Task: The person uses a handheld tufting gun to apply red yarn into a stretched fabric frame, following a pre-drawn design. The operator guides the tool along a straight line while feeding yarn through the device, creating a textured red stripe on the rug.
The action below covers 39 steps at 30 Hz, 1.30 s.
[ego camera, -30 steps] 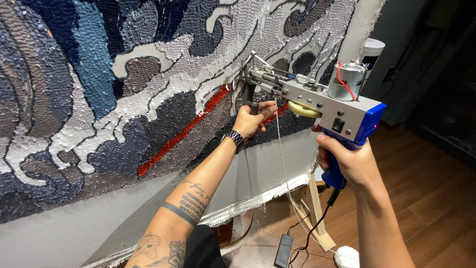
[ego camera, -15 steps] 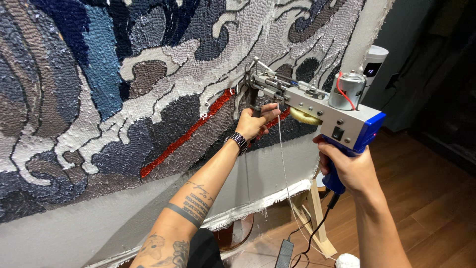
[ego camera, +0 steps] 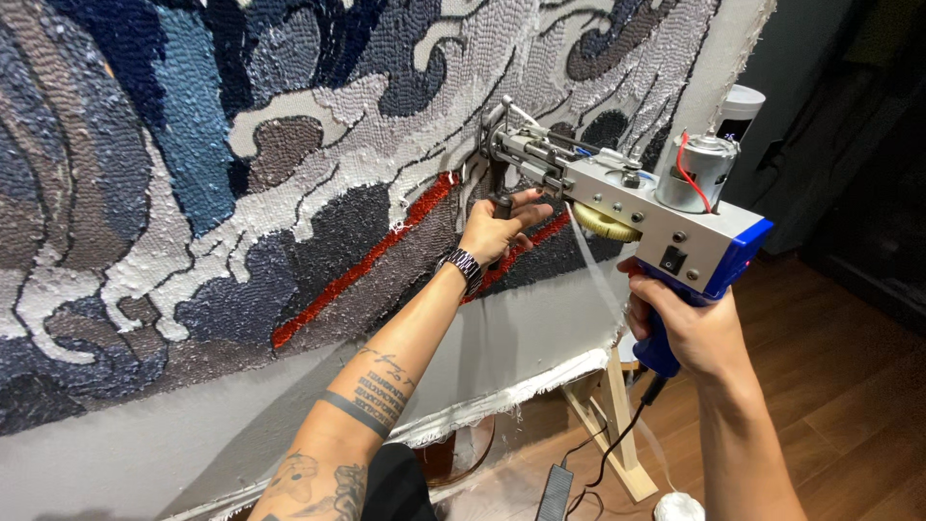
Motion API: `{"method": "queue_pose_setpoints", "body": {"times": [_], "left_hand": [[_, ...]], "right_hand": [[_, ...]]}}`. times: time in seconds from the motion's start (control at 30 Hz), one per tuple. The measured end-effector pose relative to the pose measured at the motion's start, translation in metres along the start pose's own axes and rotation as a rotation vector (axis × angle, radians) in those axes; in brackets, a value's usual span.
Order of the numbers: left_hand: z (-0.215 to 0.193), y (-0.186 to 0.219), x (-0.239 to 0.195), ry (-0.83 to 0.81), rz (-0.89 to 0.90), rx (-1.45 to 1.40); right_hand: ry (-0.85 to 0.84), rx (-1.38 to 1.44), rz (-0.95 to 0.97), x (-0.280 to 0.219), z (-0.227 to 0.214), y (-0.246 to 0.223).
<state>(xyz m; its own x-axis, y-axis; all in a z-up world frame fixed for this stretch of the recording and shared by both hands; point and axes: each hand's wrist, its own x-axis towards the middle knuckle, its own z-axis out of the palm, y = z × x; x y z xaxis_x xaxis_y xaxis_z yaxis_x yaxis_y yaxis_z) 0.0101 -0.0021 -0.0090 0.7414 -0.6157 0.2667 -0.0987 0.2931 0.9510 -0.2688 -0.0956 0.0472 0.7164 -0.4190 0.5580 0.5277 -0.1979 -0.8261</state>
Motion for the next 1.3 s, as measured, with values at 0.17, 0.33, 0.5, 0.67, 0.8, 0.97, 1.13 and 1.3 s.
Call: {"method": "queue_pose_setpoints", "body": {"times": [0.17,0.33,0.5,0.67,0.8,0.97,1.13,1.3], "left_hand": [[-0.005,0.001,0.003,-0.054,-0.022,-0.028],[0.014,0.042,-0.021,-0.17,-0.191,0.085],[0.018,0.036,-0.021,-0.219,-0.154,0.123],[0.03,0.04,-0.031,-0.239,-0.123,0.13],[0.039,0.048,-0.032,-0.235,-0.092,0.17],[0.039,0.043,-0.03,-0.258,-0.091,0.138],[0.035,0.027,-0.026,-0.22,-0.067,0.249],[0.03,0.025,-0.031,-0.218,-0.088,0.304]], "right_hand": [[-0.006,0.034,0.012,-0.003,-0.002,-0.011],[0.05,0.16,0.263,-0.002,-0.017,-0.005],[0.039,0.123,0.281,-0.005,-0.03,-0.01],[0.095,0.144,0.263,-0.019,-0.042,-0.014],[0.081,0.139,0.249,-0.022,-0.047,-0.022],[0.073,0.155,0.216,-0.024,-0.049,-0.019],[0.083,0.138,0.2,-0.022,-0.044,-0.022],[0.093,0.073,0.303,-0.02,-0.039,-0.028]]}}
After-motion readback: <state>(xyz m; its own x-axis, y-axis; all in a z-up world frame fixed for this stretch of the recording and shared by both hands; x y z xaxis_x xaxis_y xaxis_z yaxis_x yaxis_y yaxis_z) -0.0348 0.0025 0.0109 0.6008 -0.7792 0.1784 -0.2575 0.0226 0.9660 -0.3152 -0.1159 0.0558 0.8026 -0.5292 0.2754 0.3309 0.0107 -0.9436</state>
